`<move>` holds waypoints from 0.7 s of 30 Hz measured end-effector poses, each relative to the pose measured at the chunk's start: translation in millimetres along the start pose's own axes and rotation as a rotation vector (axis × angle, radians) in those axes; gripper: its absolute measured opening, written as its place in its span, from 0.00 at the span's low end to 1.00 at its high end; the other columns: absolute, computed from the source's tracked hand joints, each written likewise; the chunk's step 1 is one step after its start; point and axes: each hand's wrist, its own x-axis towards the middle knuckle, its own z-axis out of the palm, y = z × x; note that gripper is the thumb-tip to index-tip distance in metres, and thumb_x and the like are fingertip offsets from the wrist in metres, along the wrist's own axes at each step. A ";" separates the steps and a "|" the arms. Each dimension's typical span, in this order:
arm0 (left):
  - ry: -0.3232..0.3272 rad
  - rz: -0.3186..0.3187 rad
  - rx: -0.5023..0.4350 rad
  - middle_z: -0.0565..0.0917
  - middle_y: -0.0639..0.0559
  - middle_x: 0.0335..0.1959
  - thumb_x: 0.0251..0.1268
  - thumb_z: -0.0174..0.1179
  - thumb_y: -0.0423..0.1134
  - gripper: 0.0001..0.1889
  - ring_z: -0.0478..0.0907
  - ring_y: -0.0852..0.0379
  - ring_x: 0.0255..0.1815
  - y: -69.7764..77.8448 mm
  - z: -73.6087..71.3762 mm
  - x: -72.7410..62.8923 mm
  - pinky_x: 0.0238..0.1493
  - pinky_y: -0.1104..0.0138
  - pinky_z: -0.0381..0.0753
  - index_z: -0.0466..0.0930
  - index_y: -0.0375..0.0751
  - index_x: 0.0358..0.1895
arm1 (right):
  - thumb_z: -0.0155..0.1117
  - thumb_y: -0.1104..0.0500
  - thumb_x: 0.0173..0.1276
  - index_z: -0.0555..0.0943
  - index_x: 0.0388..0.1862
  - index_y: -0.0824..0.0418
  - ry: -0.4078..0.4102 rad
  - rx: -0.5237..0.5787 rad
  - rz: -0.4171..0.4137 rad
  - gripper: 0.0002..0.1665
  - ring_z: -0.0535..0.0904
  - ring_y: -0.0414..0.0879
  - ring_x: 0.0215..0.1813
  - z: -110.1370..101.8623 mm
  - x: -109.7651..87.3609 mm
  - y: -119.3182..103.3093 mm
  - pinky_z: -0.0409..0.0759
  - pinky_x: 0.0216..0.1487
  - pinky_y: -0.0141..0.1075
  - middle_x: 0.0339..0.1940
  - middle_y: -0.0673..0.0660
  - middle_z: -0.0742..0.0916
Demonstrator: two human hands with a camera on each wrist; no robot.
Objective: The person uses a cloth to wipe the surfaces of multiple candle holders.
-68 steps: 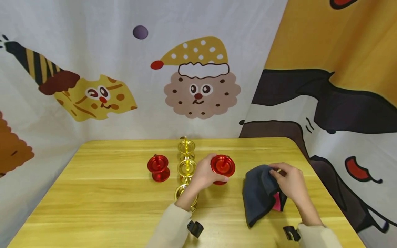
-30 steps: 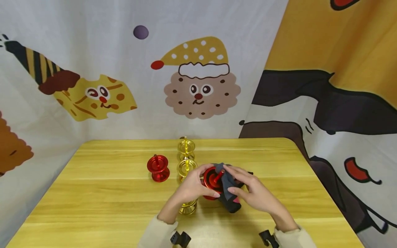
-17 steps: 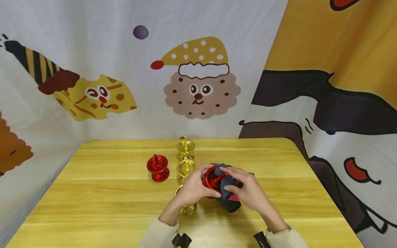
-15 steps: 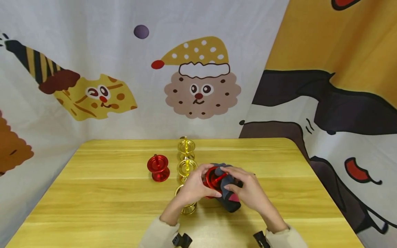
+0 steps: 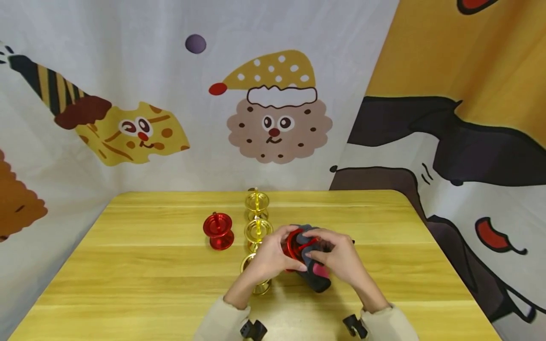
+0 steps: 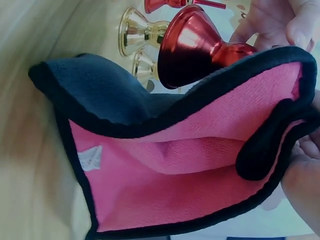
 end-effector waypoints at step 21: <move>-0.034 0.005 0.109 0.79 0.45 0.49 0.39 0.75 0.43 0.41 0.76 0.58 0.45 3.2 1.1 4.4 0.42 0.74 0.76 0.67 0.36 0.61 | 0.66 0.71 0.55 0.79 0.45 0.70 0.059 0.204 -0.039 0.17 0.78 0.44 0.30 -13.6 -6.4 -0.7 0.78 0.24 0.34 0.39 0.51 0.82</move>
